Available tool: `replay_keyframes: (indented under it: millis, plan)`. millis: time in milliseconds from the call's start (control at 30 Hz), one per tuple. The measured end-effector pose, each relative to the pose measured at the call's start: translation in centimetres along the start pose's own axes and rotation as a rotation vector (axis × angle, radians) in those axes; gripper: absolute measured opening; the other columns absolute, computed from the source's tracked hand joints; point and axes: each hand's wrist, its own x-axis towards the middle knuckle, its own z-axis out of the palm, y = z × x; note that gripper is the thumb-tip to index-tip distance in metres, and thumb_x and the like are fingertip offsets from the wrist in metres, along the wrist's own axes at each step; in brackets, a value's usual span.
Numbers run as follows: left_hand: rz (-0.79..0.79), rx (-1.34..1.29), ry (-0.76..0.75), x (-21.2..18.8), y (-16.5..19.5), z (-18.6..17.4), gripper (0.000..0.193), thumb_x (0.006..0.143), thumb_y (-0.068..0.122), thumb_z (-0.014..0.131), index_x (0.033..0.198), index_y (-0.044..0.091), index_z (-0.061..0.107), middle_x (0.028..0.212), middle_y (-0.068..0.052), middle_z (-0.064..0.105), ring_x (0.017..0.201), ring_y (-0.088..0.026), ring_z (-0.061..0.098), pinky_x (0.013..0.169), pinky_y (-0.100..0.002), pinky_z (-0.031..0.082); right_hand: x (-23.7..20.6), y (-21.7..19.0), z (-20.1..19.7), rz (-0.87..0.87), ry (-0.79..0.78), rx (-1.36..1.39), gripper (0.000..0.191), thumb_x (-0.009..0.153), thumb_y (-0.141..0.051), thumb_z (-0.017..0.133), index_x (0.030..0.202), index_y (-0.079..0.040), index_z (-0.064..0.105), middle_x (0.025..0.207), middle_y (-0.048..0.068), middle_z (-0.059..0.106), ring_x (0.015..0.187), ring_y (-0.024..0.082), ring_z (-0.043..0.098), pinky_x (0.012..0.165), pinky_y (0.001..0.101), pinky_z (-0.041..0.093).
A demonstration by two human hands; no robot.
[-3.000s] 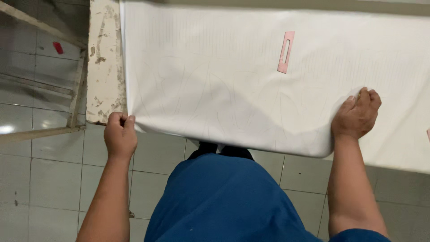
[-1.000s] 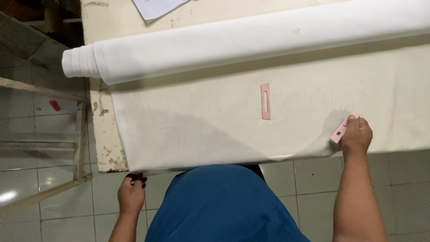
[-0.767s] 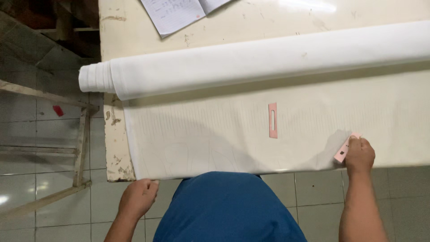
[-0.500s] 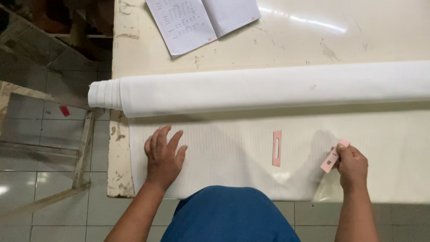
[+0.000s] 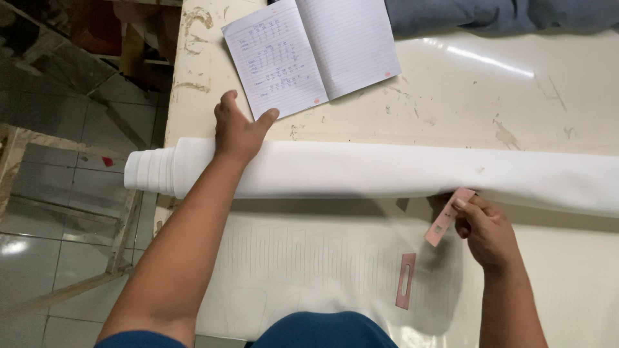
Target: The person holds a pink rectangular template on a large white sheet and traces around its inner opening with a pointed stylus. They then reposition the template and a second slotted template elsewhere on the sheet and continue tracing outlines, smoothing the sheet between positions.
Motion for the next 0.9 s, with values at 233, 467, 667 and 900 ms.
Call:
replay_keyframes:
  millis: [233,467,667,900]
  plan:
    - [-0.497,-0.186,0.046,5.4,5.8,2.0,0.097,0.076,0.005,0.08,0.151,0.016,0.019,0.144,-0.02,0.041,0.122,-0.034,0.057,0.094,-0.037,0.059,1.7,1.5,2.9,0.013,-0.094,0.247,0.02,0.099,-0.02,0.061,0.092,-0.003,0.068,0.09,0.009,0.074,0.062,0.008,0.046,0.054,0.024,0.038]
    - [-0.429,-1.29,0.066,6.8,6.0,0.1,0.078,0.084,-0.001,0.059,0.151,0.022,0.029,0.139,-0.012,0.056,0.111,-0.024,0.061,0.08,-0.039,0.048,5.3,-3.6,2.8,-0.131,-0.155,0.218,0.017,0.105,-0.016,0.064,0.095,-0.002,0.068,0.087,0.013,0.064,0.065,0.011,0.051,0.057,0.0245,0.042]
    - [-0.065,-1.696,-0.062,6.9,7.0,-2.0,0.066,0.092,0.002,0.062,0.151,0.021,0.04,0.136,-0.011,0.055,0.114,-0.027,0.055,0.093,-0.043,0.048,9.1,-9.9,4.4,-0.255,-0.149,0.247,0.015,0.102,-0.016,0.062,0.095,-0.005,0.069,0.104,0.011,0.077,0.077,0.009,0.063,0.057,0.0206,0.042]
    - [0.003,-1.865,-0.218,5.0,6.5,-2.4,0.046,0.1,0.009,0.066,0.142,0.001,0.051,0.131,-0.012,0.064,0.128,-0.028,0.06,0.119,-0.045,0.049,8.4,-10.9,7.4,-0.334,-0.263,0.19,0.017,0.105,-0.011,0.068,0.092,0.0,0.066,0.091,0.011,0.069,0.076,0.013,0.062,0.062,0.0244,0.045]
